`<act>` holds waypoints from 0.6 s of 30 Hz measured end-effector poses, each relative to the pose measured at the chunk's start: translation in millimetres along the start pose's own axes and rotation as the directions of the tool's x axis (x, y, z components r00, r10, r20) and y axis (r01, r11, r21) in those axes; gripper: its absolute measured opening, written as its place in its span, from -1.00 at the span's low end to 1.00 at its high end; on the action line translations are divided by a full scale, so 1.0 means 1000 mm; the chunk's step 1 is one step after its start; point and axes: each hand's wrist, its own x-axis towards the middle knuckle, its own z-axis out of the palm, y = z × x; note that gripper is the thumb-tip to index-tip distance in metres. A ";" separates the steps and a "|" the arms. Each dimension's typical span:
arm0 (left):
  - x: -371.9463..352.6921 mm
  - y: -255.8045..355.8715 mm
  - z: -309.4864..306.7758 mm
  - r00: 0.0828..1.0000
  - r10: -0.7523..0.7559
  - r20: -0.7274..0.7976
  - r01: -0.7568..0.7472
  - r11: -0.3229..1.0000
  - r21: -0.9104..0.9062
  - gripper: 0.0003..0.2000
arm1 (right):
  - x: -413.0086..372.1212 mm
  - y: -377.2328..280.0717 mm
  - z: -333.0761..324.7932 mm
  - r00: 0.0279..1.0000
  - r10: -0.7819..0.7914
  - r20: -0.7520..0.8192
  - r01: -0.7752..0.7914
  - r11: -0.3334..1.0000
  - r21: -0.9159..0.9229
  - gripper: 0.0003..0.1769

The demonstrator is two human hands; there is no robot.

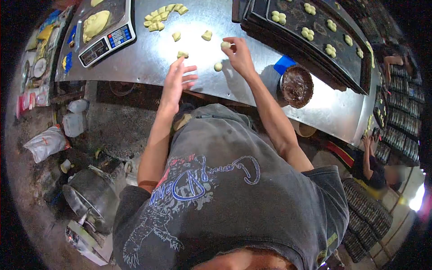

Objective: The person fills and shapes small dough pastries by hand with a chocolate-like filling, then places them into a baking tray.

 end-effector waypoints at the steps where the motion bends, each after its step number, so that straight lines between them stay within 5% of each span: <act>1: -0.003 0.002 -0.008 0.998 -0.005 -0.068 0.003 1.000 -0.027 -0.47 | 0.004 0.017 0.017 0.999 -0.044 -0.010 0.044 0.998 -0.035 -0.69; 6: -0.006 0.005 -0.050 0.986 -0.023 -0.166 0.013 0.998 -0.061 -0.52 | -0.036 0.064 0.065 0.979 -0.101 0.179 0.167 0.901 -0.401 -0.48; 9: -0.007 0.001 -0.069 0.977 -0.019 -0.213 0.001 0.997 -0.081 -0.54 | -0.045 0.065 0.068 0.959 0.212 0.187 -0.177 0.966 -0.191 -0.41; 12: -0.010 -0.004 -0.086 0.968 -0.010 -0.249 -0.016 0.995 -0.102 -0.56 | -0.039 0.061 0.065 0.987 0.031 0.160 0.001 0.980 -0.200 -0.34; 13: -0.012 -0.004 -0.091 0.964 -0.011 -0.267 -0.018 0.994 -0.105 -0.56 | -0.033 0.061 0.062 0.960 0.070 0.272 0.033 0.934 -0.356 -0.29; 16: -0.016 -0.001 -0.106 0.954 -0.013 -0.300 -0.023 0.993 -0.117 -0.57 | 0.004 0.052 0.072 0.968 0.061 0.244 0.085 0.834 -0.545 -0.27; 18: -0.017 0.000 -0.117 0.951 -0.018 -0.308 -0.019 0.993 -0.117 -0.58 | 0.054 0.096 0.096 0.981 0.116 0.156 -0.066 0.953 -0.295 -0.32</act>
